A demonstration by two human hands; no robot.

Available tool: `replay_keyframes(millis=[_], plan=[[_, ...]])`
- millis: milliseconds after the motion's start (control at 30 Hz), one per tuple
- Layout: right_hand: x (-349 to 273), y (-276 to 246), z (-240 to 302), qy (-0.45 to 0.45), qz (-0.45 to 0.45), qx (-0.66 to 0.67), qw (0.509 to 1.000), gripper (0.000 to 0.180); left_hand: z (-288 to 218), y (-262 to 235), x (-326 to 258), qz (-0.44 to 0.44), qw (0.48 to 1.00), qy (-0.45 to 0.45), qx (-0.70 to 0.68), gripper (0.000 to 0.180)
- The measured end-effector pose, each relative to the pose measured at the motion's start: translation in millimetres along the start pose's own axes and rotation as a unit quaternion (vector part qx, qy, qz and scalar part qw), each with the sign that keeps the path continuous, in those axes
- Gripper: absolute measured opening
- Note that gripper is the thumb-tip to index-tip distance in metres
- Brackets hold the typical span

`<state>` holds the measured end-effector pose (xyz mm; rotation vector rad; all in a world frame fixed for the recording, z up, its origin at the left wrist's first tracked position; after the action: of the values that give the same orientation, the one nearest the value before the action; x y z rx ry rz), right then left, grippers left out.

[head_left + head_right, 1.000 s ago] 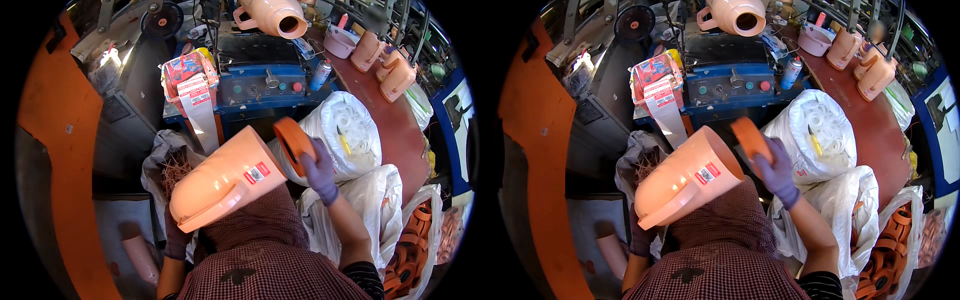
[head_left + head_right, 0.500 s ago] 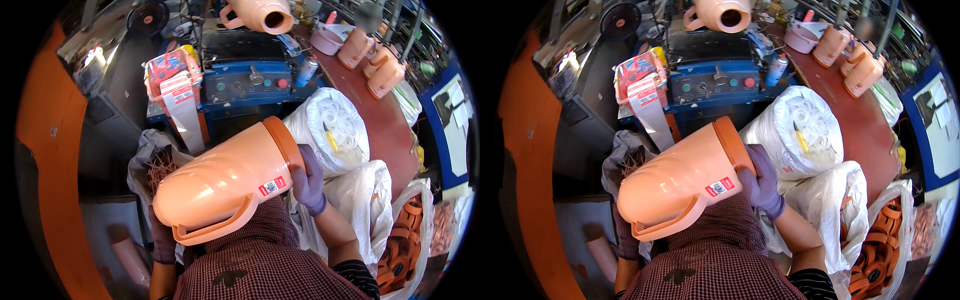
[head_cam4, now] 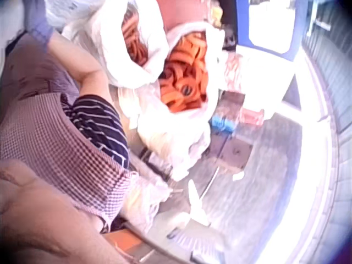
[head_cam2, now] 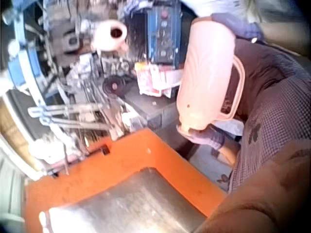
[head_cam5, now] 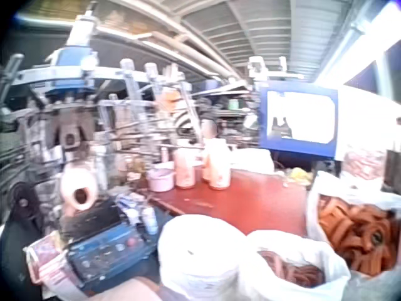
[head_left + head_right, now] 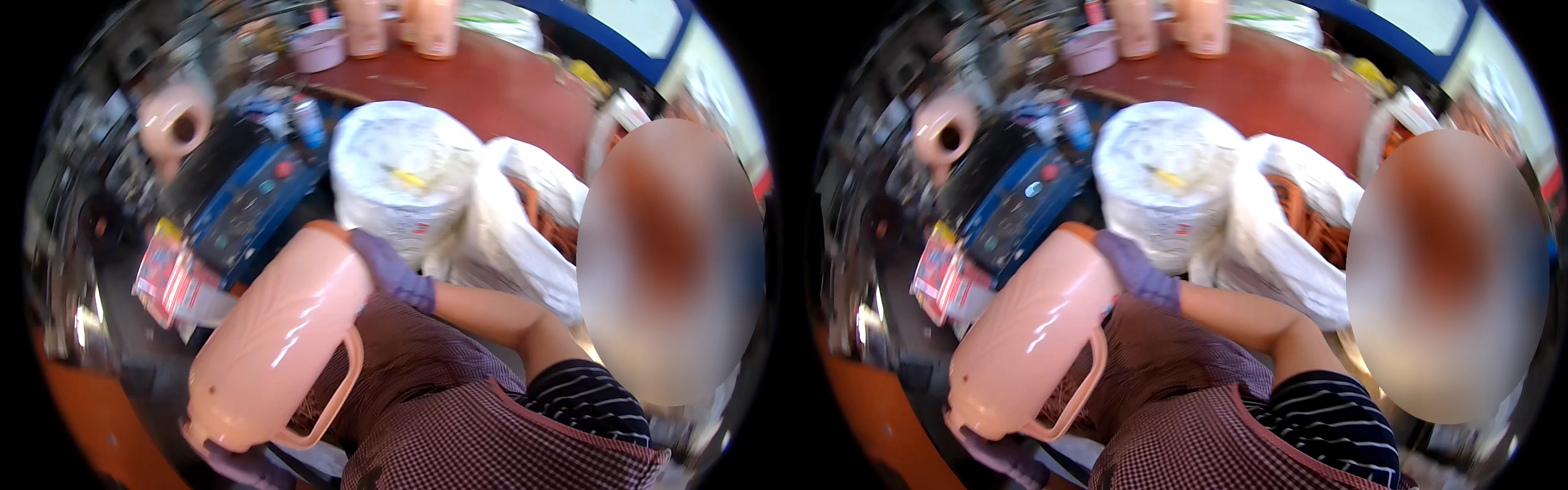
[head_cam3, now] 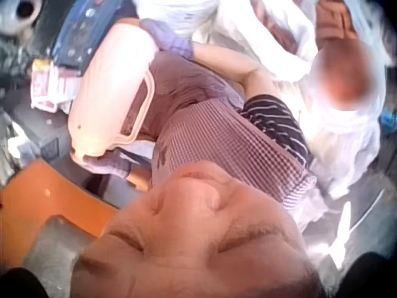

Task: The person assembles pink plastic pitchers by attaching handles to the bodies. They pick up a pitcher body, attach a handle, and place the finished unit on a nearby table. The process is repeated multiple times in a factory setting.

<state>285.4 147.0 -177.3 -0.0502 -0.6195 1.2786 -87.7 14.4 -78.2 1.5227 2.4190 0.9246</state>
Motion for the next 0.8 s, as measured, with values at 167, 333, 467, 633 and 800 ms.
replay_keyframes(millis=[167, 333, 467, 633, 800], plan=[[0.5, -67.7, 26.0, 0.020, 0.089, 0.167, 0.982, 0.043, 6.0, 3.3, 31.0, 0.070, 0.987, 0.083, 0.122, 0.049], [-35.8, -44.9, -15.9, -0.017, -0.043, 0.114, 0.992, 0.041, 34.9, 14.2, 42.1, 0.146, 0.957, 0.083, 0.236, 0.048], [-50.4, -112.2, 17.6, 0.101, 0.049, 0.063, 0.992, 0.034, 49.4, -2.8, 52.0, 0.213, 0.914, 0.114, 0.326, 0.046], [-33.0, -254.8, 59.3, -0.113, 0.134, -0.705, 0.687, 0.029, 41.5, -8.2, 72.4, 0.230, 0.964, -0.065, 0.115, 0.047], [-82.3, -282.1, -66.2, -0.193, 0.285, -0.739, 0.579, 0.027, 78.8, 41.4, 33.9, 0.200, 0.901, -0.006, 0.385, 0.070]])
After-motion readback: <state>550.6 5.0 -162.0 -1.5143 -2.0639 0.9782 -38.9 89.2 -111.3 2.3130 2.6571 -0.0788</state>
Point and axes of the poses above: each hand's wrist, its own x-axis towards the middle knuckle, its own y-axis out of the palm, z = x × y, the point moved 5 cm from there along x, towards the middle knuckle, and after that the axes turned 14 degrees about -x, right-handed, at the moved point
